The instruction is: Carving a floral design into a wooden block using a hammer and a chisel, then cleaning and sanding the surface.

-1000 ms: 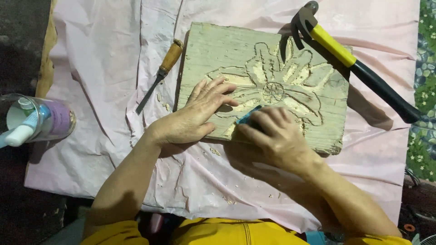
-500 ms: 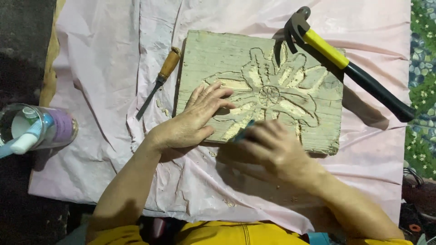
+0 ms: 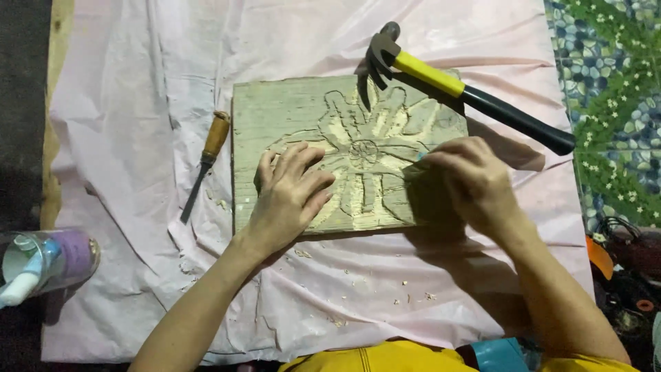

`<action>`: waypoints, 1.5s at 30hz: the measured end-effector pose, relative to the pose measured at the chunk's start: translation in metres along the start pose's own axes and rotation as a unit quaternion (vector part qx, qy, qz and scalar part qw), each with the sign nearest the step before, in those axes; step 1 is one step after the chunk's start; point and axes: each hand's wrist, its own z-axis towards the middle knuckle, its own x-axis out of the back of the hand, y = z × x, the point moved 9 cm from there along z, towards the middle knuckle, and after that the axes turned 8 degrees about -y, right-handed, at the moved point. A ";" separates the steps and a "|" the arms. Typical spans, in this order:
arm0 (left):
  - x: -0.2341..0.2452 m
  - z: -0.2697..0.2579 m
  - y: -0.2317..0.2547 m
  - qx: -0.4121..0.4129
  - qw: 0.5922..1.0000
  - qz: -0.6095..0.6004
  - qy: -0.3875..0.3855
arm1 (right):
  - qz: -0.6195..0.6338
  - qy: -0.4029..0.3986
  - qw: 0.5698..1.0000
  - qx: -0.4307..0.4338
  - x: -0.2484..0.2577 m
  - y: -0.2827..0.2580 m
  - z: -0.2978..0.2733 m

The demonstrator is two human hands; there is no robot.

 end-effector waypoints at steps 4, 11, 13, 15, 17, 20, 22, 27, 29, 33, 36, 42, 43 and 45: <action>0.000 0.002 0.001 0.002 1.000 -0.008 -0.004 | -0.029 -0.015 0.998 0.050 -0.026 -0.039 0.011; 0.005 0.000 0.004 -0.007 1.000 0.004 0.016 | -0.063 -0.085 0.984 0.145 -0.039 -0.097 0.008; 0.005 0.000 0.003 -0.003 1.000 0.002 0.025 | 0.001 -0.127 0.982 0.137 -0.041 -0.097 0.006; 0.007 0.000 -0.002 0.006 0.998 -0.029 0.053 | -0.038 -0.090 0.989 0.113 -0.036 -0.086 0.011; 0.006 -0.003 -0.007 0.012 0.997 -0.042 0.063 | -0.062 -0.082 0.987 0.122 -0.045 -0.084 0.019; 0.007 -0.003 -0.012 0.016 0.995 -0.061 0.080 | -0.095 -0.066 0.983 0.141 -0.053 -0.094 0.033; 0.008 -0.004 -0.012 0.021 0.994 -0.070 0.087 | -0.100 -0.064 0.981 0.155 -0.058 -0.104 0.036; 0.009 -0.006 -0.013 0.012 0.990 -0.091 0.109 | -0.102 -0.113 0.977 0.152 -0.054 -0.126 0.039; 0.009 -0.006 -0.013 0.014 0.989 -0.088 0.114 | -0.129 -0.095 0.975 0.153 -0.055 -0.128 0.049; 0.001 -0.007 -0.019 0.014 0.987 -0.101 0.121 | -0.205 -0.077 0.959 0.178 -0.092 -0.123 0.038; 0.013 -0.009 -0.025 0.041 0.970 -0.191 0.142 | -0.197 -0.141 0.952 0.188 -0.101 -0.150 0.025; 0.031 -0.019 -0.036 0.058 0.934 -0.274 0.223 | -0.261 -0.098 0.949 0.148 -0.071 -0.107 0.048; 0.033 -0.019 -0.036 0.059 0.933 -0.274 0.225 | -0.261 -0.099 0.949 0.149 -0.074 -0.107 0.045; 0.036 -0.021 -0.039 0.073 0.923 -0.298 0.233 | -0.225 -0.076 0.957 0.165 -0.074 -0.111 0.040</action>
